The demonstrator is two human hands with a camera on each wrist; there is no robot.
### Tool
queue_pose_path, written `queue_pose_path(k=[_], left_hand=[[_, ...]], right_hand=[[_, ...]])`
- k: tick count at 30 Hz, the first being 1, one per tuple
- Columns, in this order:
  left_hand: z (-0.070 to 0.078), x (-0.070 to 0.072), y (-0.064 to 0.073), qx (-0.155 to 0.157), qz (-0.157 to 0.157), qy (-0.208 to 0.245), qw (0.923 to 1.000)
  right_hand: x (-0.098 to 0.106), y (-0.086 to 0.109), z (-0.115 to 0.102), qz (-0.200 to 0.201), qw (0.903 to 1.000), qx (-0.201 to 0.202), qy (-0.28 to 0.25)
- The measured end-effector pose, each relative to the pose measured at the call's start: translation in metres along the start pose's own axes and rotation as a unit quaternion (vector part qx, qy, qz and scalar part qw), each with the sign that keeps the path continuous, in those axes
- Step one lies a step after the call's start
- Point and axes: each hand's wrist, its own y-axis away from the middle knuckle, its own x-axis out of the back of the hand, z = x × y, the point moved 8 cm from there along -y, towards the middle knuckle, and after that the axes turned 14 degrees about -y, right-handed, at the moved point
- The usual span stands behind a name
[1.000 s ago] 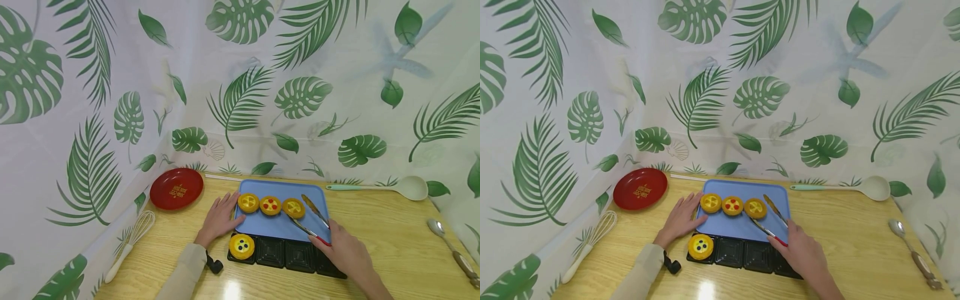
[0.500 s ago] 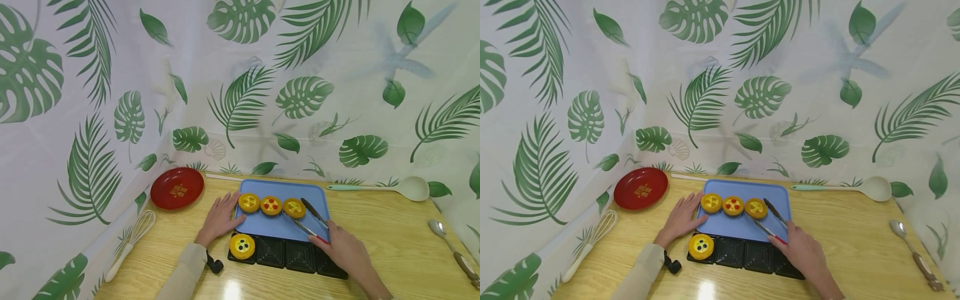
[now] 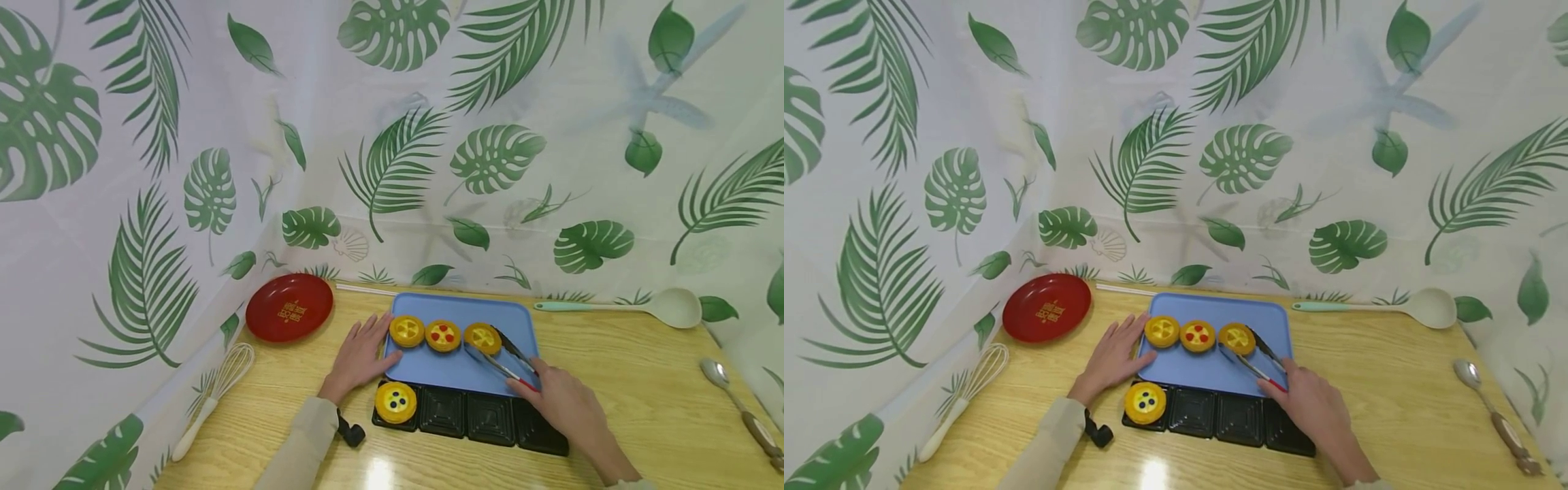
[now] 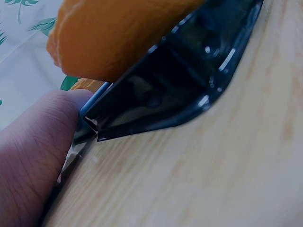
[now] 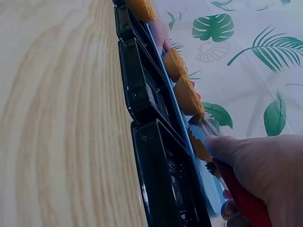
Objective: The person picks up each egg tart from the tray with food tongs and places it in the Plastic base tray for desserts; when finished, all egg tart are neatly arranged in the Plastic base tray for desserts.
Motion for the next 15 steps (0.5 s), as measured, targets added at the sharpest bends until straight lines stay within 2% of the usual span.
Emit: queue_pose_path(k=[5, 15], left_hand=[[0.0014, 0.0026, 0.0011, -0.004, 0.008, 0.004, 1.0], [0.0008, 0.0004, 0.0006, 0.001, 0.0, 0.0, 1.0]], right_hand=[[0.0015, 0.0012, 0.0005, 0.006, 1.0, 0.005, -0.001], [0.0084, 0.0091, -0.0012, 0.02, 0.9997, 0.0, 0.011]])
